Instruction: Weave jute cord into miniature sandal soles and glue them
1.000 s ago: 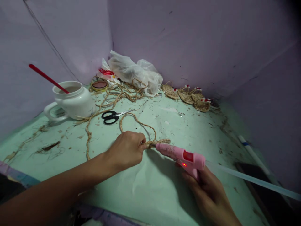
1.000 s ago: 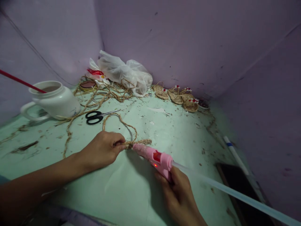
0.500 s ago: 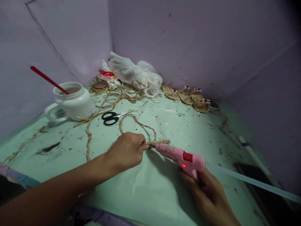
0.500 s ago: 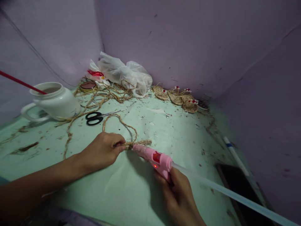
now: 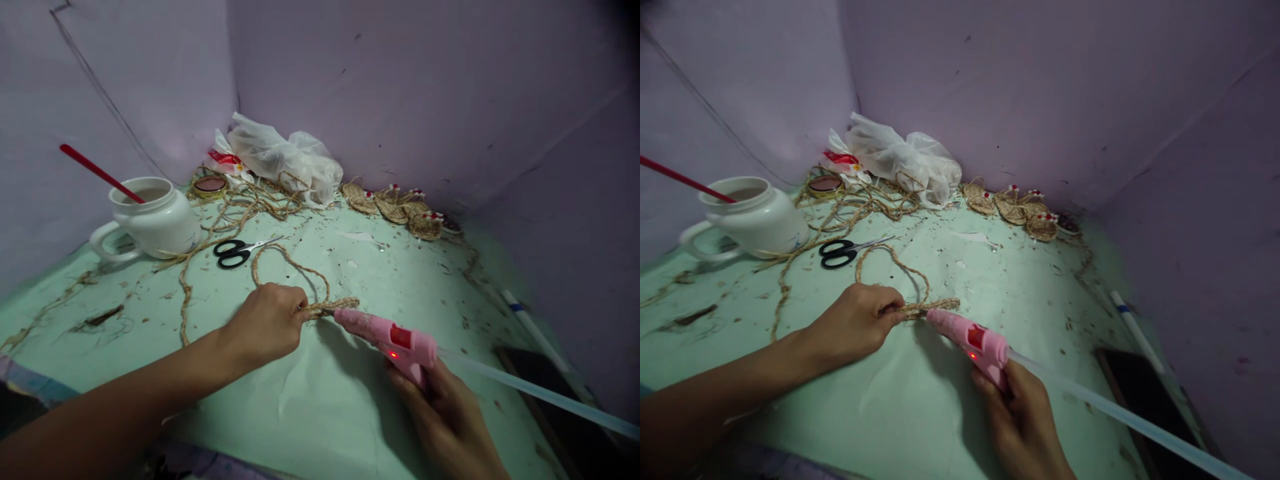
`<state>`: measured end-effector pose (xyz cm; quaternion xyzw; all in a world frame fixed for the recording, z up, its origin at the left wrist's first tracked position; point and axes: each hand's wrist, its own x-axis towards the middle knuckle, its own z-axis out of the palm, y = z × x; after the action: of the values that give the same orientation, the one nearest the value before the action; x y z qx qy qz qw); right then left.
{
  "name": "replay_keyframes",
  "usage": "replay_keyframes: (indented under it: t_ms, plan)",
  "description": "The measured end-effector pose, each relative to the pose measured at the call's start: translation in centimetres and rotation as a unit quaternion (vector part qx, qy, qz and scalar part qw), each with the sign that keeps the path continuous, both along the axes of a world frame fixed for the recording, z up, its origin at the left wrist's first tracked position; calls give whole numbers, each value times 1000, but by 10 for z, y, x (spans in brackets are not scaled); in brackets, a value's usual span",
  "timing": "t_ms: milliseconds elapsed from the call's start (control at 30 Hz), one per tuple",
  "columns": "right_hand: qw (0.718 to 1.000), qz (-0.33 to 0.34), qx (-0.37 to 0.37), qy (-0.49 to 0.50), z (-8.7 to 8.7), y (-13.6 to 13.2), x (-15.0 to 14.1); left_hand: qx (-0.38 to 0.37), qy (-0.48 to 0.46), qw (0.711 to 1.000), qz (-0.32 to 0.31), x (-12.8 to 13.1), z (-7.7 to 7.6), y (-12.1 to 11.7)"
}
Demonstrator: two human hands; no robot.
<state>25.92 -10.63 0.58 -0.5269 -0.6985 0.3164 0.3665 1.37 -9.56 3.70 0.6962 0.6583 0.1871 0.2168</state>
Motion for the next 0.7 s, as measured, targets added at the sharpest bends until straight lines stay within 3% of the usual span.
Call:
replay_keyframes:
  t_ms: [433,700]
  plan:
    - [1000,-19,-8,0,-7,1,10,-9,2,1000,1,1,0,1]
    - [999,-35,-29,16,2,-1,3,-12,6,1000,1,1,3,0]
